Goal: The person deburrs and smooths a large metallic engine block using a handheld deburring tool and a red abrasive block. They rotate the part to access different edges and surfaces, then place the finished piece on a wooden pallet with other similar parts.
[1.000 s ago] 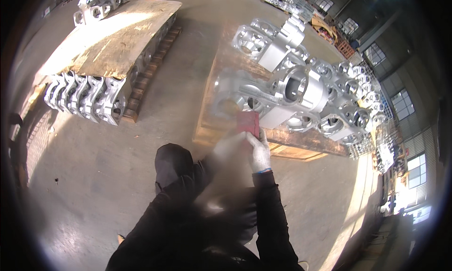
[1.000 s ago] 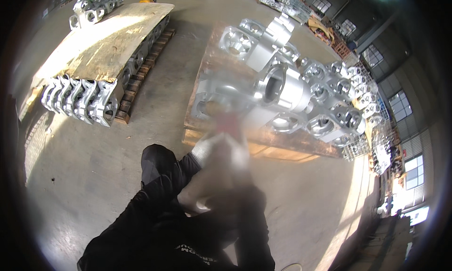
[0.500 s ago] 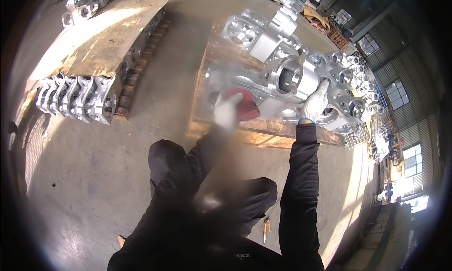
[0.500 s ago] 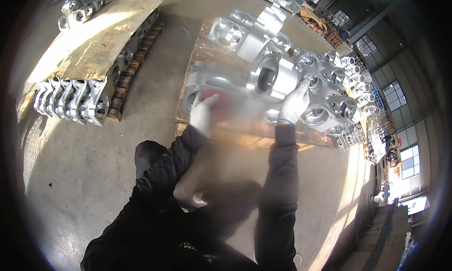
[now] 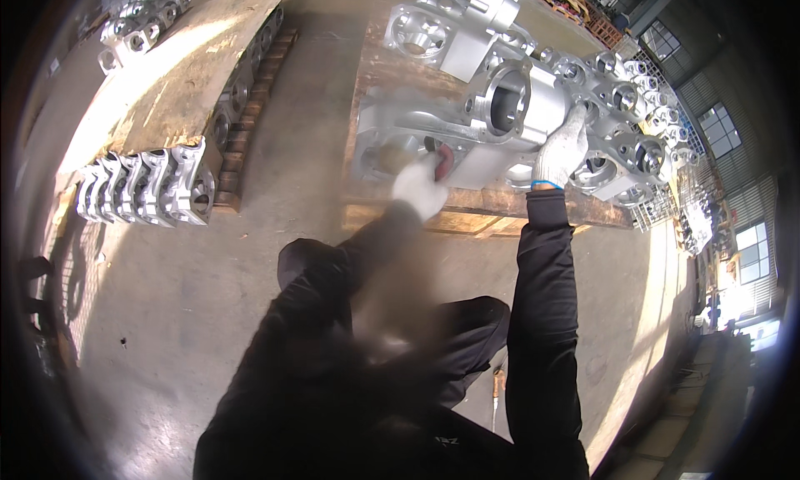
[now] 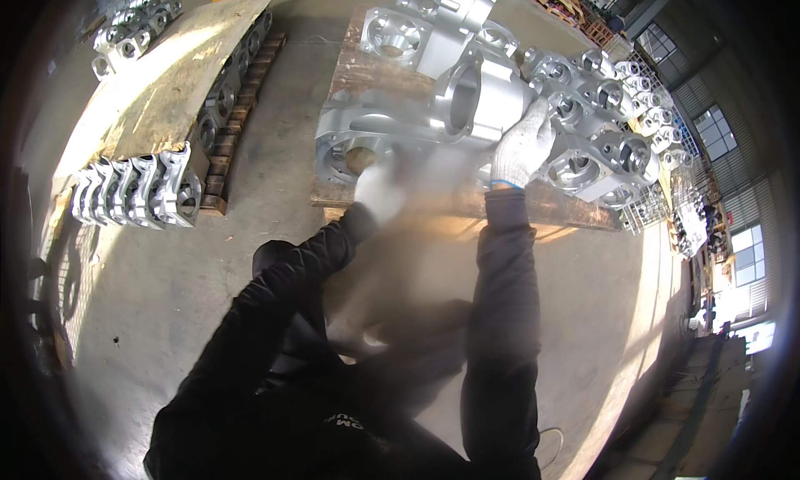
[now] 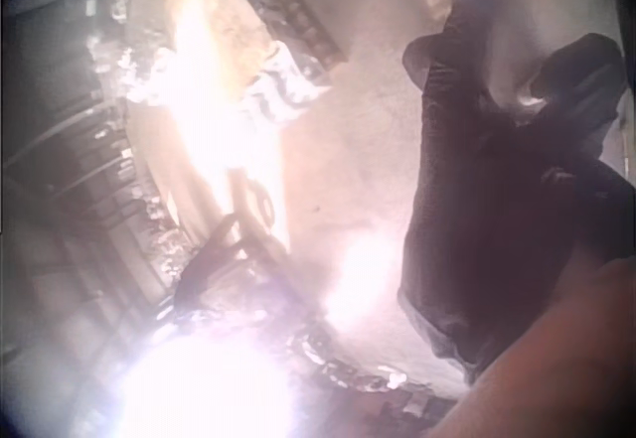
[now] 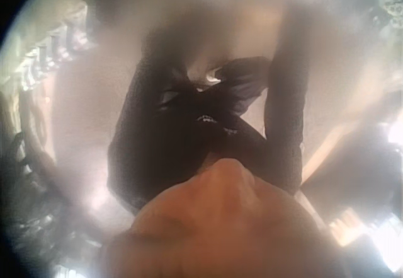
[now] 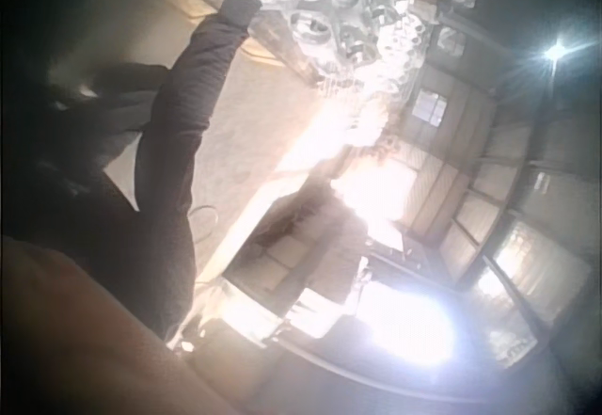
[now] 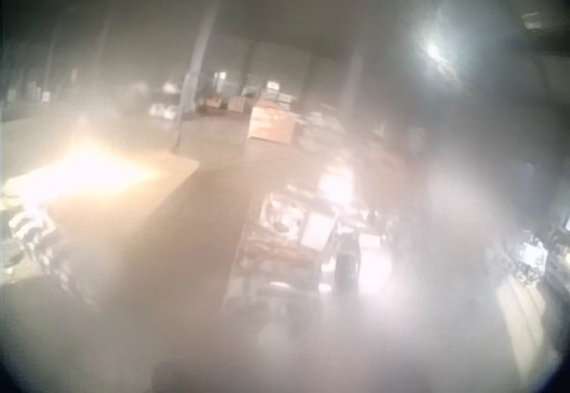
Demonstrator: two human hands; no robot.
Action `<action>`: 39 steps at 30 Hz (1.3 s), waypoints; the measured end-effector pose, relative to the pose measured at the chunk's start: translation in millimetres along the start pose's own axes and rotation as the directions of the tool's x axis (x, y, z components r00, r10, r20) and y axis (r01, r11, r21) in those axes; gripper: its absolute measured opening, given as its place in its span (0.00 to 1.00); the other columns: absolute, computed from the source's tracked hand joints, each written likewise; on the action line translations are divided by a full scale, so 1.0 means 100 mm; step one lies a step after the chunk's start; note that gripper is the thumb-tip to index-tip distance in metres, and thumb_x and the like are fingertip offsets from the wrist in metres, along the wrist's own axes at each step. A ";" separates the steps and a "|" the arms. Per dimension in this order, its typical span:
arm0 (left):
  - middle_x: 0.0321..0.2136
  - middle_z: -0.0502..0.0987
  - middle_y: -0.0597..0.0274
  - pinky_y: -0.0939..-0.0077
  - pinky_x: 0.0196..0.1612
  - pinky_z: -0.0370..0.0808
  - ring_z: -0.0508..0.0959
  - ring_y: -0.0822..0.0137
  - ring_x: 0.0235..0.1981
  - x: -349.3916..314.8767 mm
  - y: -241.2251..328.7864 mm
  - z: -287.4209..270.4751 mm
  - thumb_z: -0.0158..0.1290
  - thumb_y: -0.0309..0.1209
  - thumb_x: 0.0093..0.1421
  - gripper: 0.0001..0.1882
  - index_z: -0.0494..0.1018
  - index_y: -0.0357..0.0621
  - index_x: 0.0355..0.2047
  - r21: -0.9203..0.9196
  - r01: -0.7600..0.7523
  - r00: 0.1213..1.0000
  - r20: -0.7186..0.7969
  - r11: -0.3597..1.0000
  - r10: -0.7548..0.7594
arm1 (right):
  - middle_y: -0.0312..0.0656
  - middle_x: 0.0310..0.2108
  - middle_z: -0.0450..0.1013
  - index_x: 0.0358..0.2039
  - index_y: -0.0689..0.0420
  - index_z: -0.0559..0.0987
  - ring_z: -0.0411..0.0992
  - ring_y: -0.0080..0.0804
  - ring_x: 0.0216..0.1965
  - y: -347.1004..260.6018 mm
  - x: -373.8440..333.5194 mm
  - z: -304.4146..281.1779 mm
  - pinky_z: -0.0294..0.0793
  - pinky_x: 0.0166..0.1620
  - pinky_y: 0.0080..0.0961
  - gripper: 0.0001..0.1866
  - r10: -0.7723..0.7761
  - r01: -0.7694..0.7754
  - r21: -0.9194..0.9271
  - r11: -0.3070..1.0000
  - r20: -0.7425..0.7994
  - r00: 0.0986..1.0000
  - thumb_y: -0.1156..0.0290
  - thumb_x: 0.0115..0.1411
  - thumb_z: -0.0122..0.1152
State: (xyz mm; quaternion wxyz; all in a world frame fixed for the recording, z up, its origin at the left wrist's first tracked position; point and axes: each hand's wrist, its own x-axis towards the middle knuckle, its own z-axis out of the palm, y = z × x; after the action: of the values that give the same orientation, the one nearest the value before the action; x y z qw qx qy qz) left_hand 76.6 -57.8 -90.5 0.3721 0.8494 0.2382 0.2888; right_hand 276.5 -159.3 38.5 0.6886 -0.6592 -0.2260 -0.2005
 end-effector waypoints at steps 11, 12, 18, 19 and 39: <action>0.45 0.84 0.52 0.59 0.51 0.82 0.84 0.61 0.47 -0.09 0.12 0.04 0.59 0.24 0.64 0.15 0.79 0.36 0.51 -0.557 -0.055 0.960 -0.257 0.829 -0.109 | 0.56 0.45 0.82 0.58 0.70 0.82 0.78 0.42 0.46 -0.20 -0.13 -0.02 0.76 0.55 0.36 0.32 0.053 -0.057 0.166 0.985 0.026 0.998 0.48 0.79 0.53; 0.46 0.84 0.50 0.57 0.52 0.82 0.84 0.57 0.48 -0.10 0.08 0.09 0.59 0.27 0.64 0.15 0.80 0.37 0.50 -0.043 -0.050 0.982 -0.183 0.998 0.041 | 0.52 0.43 0.83 0.55 0.70 0.83 0.77 0.37 0.44 -0.21 -0.15 -0.02 0.77 0.52 0.35 0.31 0.070 -0.071 0.068 0.995 0.022 0.997 0.48 0.79 0.53; 0.47 0.84 0.50 0.50 0.53 0.82 0.84 0.47 0.52 0.04 -0.26 -0.37 0.56 0.34 0.63 0.13 0.80 0.44 0.46 0.681 -0.315 0.886 0.461 0.660 -0.052 | 0.54 0.50 0.80 0.63 0.61 0.77 0.79 0.41 0.50 -0.13 -0.32 -0.30 0.76 0.56 0.33 0.26 -0.106 0.123 -0.160 0.979 0.111 0.988 0.52 0.80 0.54; 0.47 0.84 0.50 0.50 0.52 0.82 0.84 0.47 0.52 0.05 -0.27 -0.44 0.56 0.33 0.62 0.13 0.80 0.44 0.46 0.600 -0.312 0.898 0.440 0.736 0.022 | 0.55 0.56 0.77 0.66 0.61 0.74 0.77 0.42 0.55 -0.06 -0.40 -0.42 0.74 0.60 0.34 0.26 -0.134 0.157 -0.224 0.962 0.114 0.984 0.53 0.79 0.55; 0.61 0.73 0.44 0.50 0.63 0.78 0.79 0.48 0.60 -0.56 -0.16 -0.27 0.76 0.38 0.54 0.45 0.66 0.37 0.67 0.250 -0.102 0.637 -0.727 0.963 0.256 | 0.48 0.60 0.78 0.66 0.59 0.73 0.79 0.45 0.54 0.76 -1.37 -1.31 0.77 0.60 0.39 0.25 0.106 -0.096 -0.105 0.990 0.091 0.990 0.62 0.74 0.64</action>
State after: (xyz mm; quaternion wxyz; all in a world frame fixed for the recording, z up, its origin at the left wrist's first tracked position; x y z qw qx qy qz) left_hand 15.2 -69.5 -105.2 0.1285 0.7030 0.3108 0.6266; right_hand 214.5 -289.4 -106.6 0.6520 -0.7126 -0.2149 -0.1446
